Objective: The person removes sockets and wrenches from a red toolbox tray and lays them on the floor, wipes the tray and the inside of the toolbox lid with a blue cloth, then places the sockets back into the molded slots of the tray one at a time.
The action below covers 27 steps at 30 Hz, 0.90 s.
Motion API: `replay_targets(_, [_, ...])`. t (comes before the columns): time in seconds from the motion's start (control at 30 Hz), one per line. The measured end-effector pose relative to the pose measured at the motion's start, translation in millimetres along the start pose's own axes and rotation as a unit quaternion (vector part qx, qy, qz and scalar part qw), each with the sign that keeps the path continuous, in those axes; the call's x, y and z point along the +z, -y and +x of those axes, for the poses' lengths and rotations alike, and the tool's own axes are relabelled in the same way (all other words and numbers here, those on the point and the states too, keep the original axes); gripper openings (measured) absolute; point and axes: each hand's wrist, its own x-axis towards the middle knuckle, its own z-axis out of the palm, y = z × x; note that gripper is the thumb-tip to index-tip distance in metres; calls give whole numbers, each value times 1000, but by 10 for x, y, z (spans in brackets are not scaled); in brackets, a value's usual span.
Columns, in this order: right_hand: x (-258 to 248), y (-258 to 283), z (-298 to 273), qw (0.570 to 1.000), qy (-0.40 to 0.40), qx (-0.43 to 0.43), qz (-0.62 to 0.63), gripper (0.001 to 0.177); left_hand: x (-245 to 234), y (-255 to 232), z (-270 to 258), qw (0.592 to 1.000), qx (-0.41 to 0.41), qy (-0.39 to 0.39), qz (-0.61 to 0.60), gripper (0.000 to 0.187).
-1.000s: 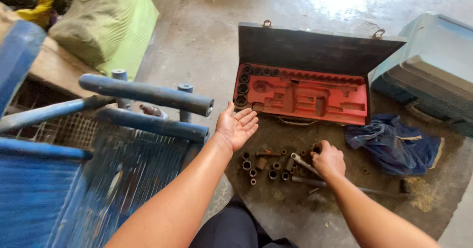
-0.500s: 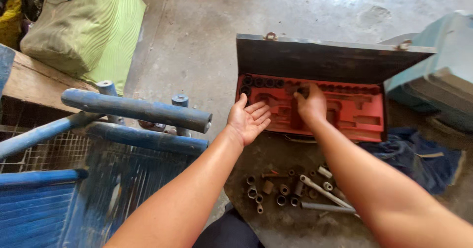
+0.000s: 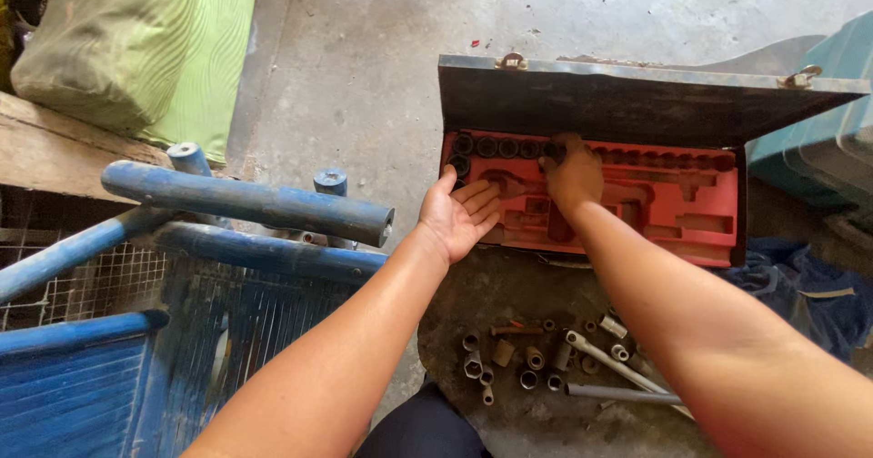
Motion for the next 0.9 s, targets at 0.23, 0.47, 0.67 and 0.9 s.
replay_targets(0.23, [38, -213, -220, 985, -83, -46, 142, 37, 78, 40, 11, 1000, -7, 6, 12, 84])
replay_targets(0.47, [172, -436, -868, 983, -118, -42, 133, 23, 111, 327, -21, 998, -35, 54, 23, 88])
replay_targets(0.67, [50, -597, -1766, 979, -153, -92, 101, 22, 37, 762, -242, 996, -51, 52, 45, 87])
replay_targets(0.9, [-480, -1466, -2458, 988, -148, -31, 36, 13, -214, 1141, -635, 998, -29, 36, 36, 87])
